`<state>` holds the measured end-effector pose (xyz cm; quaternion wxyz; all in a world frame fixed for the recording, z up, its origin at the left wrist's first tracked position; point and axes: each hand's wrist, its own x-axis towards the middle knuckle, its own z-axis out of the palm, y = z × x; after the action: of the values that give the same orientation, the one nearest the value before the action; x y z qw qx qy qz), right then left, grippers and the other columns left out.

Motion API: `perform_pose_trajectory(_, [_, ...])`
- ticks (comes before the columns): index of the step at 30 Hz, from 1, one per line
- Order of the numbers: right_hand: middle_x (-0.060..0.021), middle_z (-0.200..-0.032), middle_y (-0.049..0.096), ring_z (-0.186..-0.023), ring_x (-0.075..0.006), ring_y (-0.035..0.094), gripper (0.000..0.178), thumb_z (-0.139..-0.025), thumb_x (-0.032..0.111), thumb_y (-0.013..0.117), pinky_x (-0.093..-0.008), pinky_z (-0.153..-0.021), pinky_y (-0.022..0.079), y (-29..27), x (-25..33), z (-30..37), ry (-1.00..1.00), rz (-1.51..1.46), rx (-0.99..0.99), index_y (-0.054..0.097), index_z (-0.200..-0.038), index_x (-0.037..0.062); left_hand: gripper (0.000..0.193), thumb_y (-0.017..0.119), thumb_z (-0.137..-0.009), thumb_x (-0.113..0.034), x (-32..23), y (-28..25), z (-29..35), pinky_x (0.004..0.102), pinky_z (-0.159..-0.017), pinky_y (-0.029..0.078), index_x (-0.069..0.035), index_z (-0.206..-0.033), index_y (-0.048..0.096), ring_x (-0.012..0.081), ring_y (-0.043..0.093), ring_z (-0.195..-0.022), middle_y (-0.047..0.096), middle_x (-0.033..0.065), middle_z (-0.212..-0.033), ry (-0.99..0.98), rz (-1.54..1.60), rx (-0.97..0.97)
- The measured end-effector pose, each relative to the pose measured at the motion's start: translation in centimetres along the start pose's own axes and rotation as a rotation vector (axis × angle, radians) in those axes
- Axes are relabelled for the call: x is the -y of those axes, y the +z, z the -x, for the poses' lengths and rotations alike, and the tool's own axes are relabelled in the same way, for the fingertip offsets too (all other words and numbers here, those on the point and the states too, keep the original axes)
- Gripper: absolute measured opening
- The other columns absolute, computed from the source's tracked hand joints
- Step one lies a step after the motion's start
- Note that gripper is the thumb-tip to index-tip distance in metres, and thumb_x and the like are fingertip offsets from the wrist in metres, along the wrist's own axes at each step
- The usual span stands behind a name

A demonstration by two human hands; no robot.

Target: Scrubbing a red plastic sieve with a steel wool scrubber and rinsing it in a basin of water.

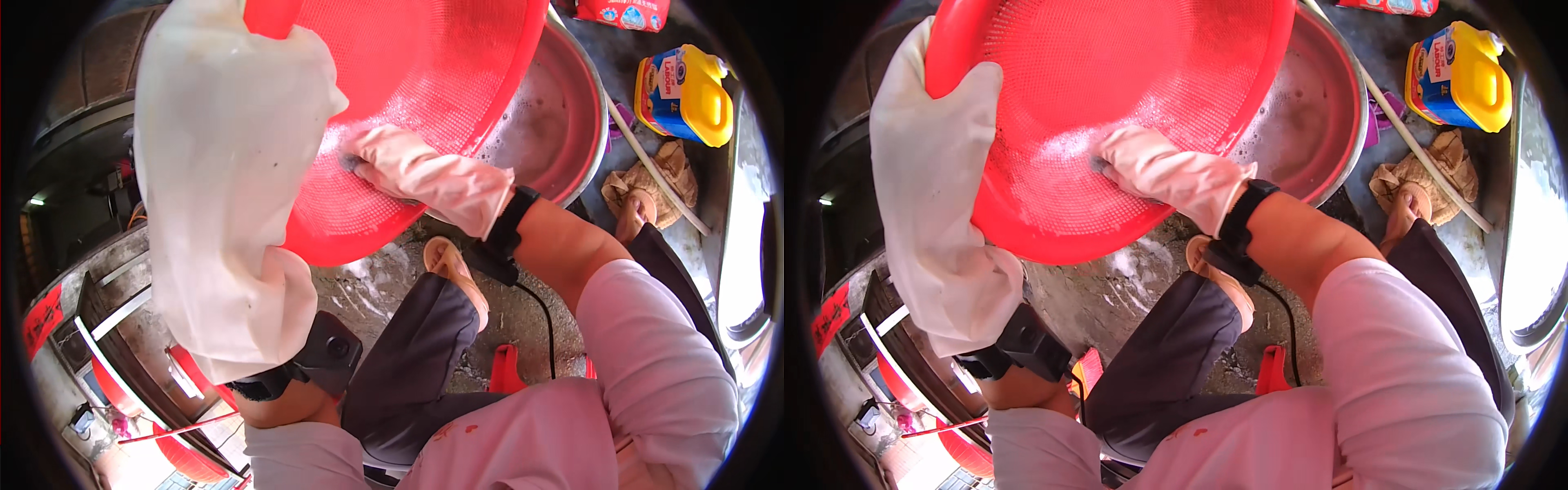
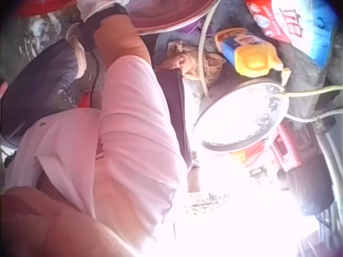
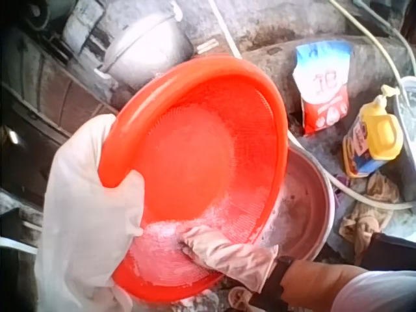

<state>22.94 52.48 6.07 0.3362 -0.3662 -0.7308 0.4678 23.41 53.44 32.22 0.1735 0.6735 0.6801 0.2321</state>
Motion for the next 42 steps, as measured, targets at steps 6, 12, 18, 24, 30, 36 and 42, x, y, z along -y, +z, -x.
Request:
perform_pose_trajectory(6, [-0.0163,-0.096,0.066,-0.094,-0.0335,0.064,0.023,-0.08,-0.001,0.063,-0.0403,-0.082,0.051,0.9,-3.4,1.0,-0.1,-0.191,0.253,0.065,-0.103,0.0027,0.03,0.055,-0.085,0.005,2.9,-0.7,-0.2,0.0225,-0.063,0.048,0.0,-0.113,0.061,0.0069,0.057,-0.068,0.064,0.0031,-0.085,-0.085,0.072,-0.075])
perform_pose_trajectory(12, [-0.0135,-0.095,0.068,-0.089,-0.028,0.064,0.022,-0.078,-0.004,0.064,-0.0353,-0.078,0.051,1.4,-2.9,-0.8,-0.081,-0.426,0.354,0.067,-0.098,0.0023,0.035,0.055,-0.077,0.004,2.0,-2.5,1.9,0.0295,-0.063,0.049,-0.001,-0.111,0.062,0.0167,0.059,-0.068,0.064,0.0075,-0.087,-0.013,-0.072,-0.12])
perform_pose_trajectory(18, [-0.011,-0.08,0.069,-0.074,-0.0234,0.065,0.014,-0.08,-0.003,0.062,-0.034,-0.067,0.052,1.6,-3.4,-1.7,0.018,-0.409,0.05,0.07,-0.09,0.0025,0.042,0.06,-0.065,0.0,5.8,-5.3,7.6,0.042,-0.058,0.05,-0.004,-0.106,0.065,0.034,0.061,-0.066,0.065,0.0135,-0.088,0.37,-0.907,-0.067])
perform_pose_trajectory(24, [-0.0083,-0.091,0.07,-0.086,-0.0217,0.066,0.022,-0.08,-0.01,0.065,-0.0313,-0.074,0.052,-2.9,-4.9,0.1,-0.045,-0.292,0.412,0.072,-0.094,0.0053,0.041,0.062,-0.065,-0.002,6.1,-3.8,5.8,0.0427,-0.058,0.051,-0.004,-0.105,0.065,0.0351,0.062,-0.066,0.065,0.014,-0.088,0.494,-0.866,-0.101])
perform_pose_trajectory(30, [-0.0065,-0.097,0.072,-0.092,-0.0175,0.066,0.02,-0.085,-0.004,0.066,-0.0319,-0.08,0.054,-0.3,-3.6,-1.0,0.299,-0.651,0.232,0.071,-0.102,0.0049,0.039,0.064,-0.067,-0.002,5.7,-4.5,6.8,0.041,-0.058,0.052,-0.004,-0.106,0.064,0.0329,0.063,-0.066,0.065,0.0133,-0.088,0.513,-0.886,-0.1])
perform_pose_trajectory(36, [-0.0069,-0.098,0.072,-0.089,-0.0171,0.066,0.018,-0.088,0.002,0.067,-0.0313,-0.079,0.053,-6.3,-5.9,0.5,0.049,-0.24,0.606,0.07,-0.105,0.0043,0.037,0.067,-0.07,-0.003,6.4,-3.6,5.1,0.0393,-0.059,0.053,-0.004,-0.106,0.064,0.0308,0.063,-0.066,0.065,0.0126,-0.088,0.539,-0.862,-0.138])
perform_pose_trajectory(42, [-0.0064,-0.105,0.073,-0.095,-0.0189,0.068,0.023,-0.089,0.003,0.066,-0.0333,-0.083,0.055,-2.4,-2.3,1.0,0.304,-0.267,0.264,0.071,-0.109,0.0098,0.035,0.069,-0.072,-0.004,6.4,-3.6,4.9,0.0376,-0.059,0.053,-0.004,-0.107,0.063,0.0287,0.064,-0.067,0.065,0.0119,-0.087,0.535,-0.829,-0.157])
